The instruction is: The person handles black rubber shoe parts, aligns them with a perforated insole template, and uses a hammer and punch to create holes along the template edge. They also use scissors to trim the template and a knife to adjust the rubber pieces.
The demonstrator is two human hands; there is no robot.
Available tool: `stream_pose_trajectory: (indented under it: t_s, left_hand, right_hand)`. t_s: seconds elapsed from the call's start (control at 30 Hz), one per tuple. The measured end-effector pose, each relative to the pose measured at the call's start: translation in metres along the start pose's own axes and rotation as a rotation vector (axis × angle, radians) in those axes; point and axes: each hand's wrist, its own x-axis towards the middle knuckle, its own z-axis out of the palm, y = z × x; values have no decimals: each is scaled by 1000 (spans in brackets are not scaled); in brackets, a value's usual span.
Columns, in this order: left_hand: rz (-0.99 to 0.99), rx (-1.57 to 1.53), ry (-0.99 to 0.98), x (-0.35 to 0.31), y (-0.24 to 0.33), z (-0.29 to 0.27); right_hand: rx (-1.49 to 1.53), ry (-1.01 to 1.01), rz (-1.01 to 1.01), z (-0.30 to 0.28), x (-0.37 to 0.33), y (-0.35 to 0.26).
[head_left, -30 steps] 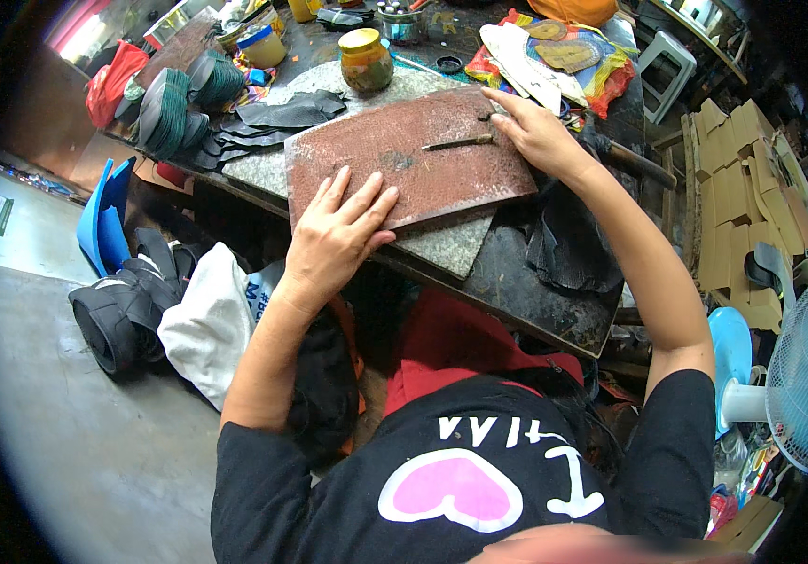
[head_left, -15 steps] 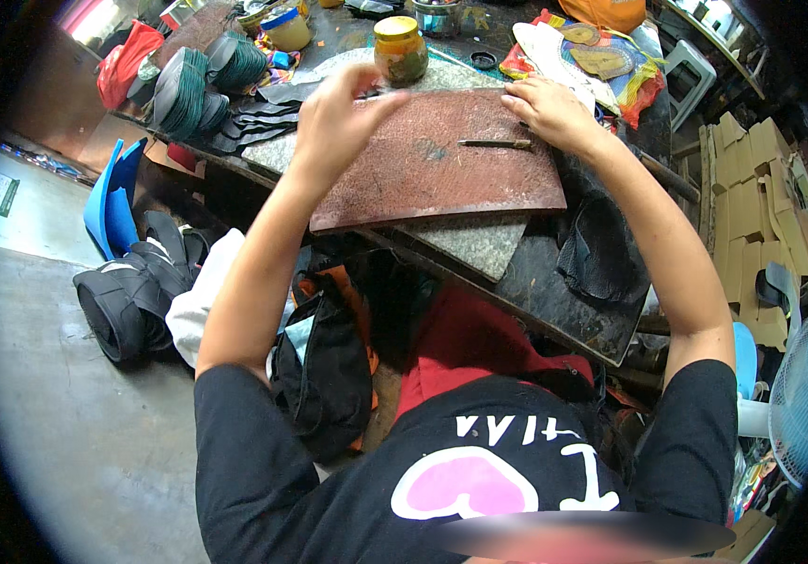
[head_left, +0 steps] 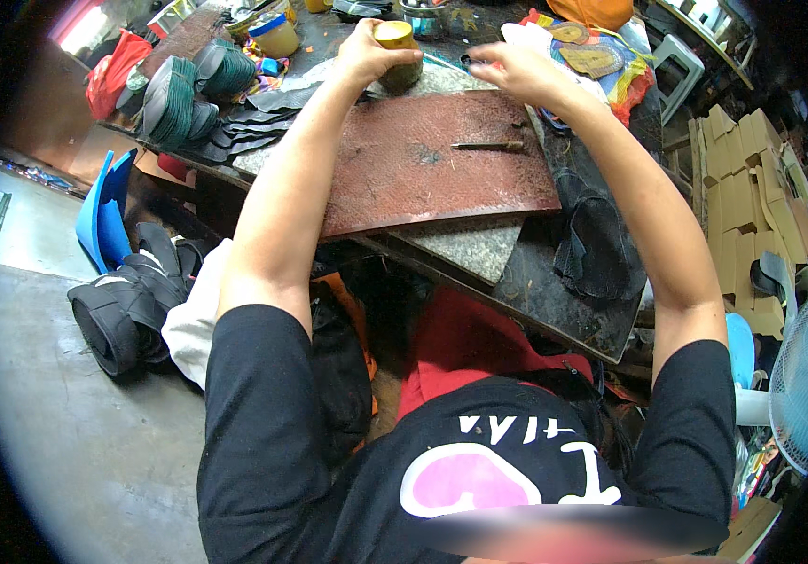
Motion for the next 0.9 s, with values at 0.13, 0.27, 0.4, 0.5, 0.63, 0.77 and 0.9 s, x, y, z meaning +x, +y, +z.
stream_pose_trajectory:
  t_s: [0.13, 0.27, 0.4, 0.5, 0.63, 0.77, 0.9]
  left_hand:
    - [-3, 11, -184, 1, -21, 4]
    - [-36, 329, -299, 0, -14, -1]
    - [3, 552, -243, -10, 3, -9]
    - [-52, 612, -128, -18, 6, -4]
    - [33, 728, -58, -18, 0, 1]
    - [-141, 614, -74, -17, 6, 3]
    - [-117, 497, 41, -34, 32, -7]
  right_hand:
    - [362, 467, -159, 34, 87, -19]
    - [137, 391, -287, 75, 132, -45]
    - [-424, 201, -359, 73, 119, -49]
    - [-238, 419, -156, 69, 103, -72]
    - [-261, 472, -299, 48, 85, -92]
    - [6, 61, -292, 4, 58, -67]
    - [-50, -5, -111, -14, 19, -42]
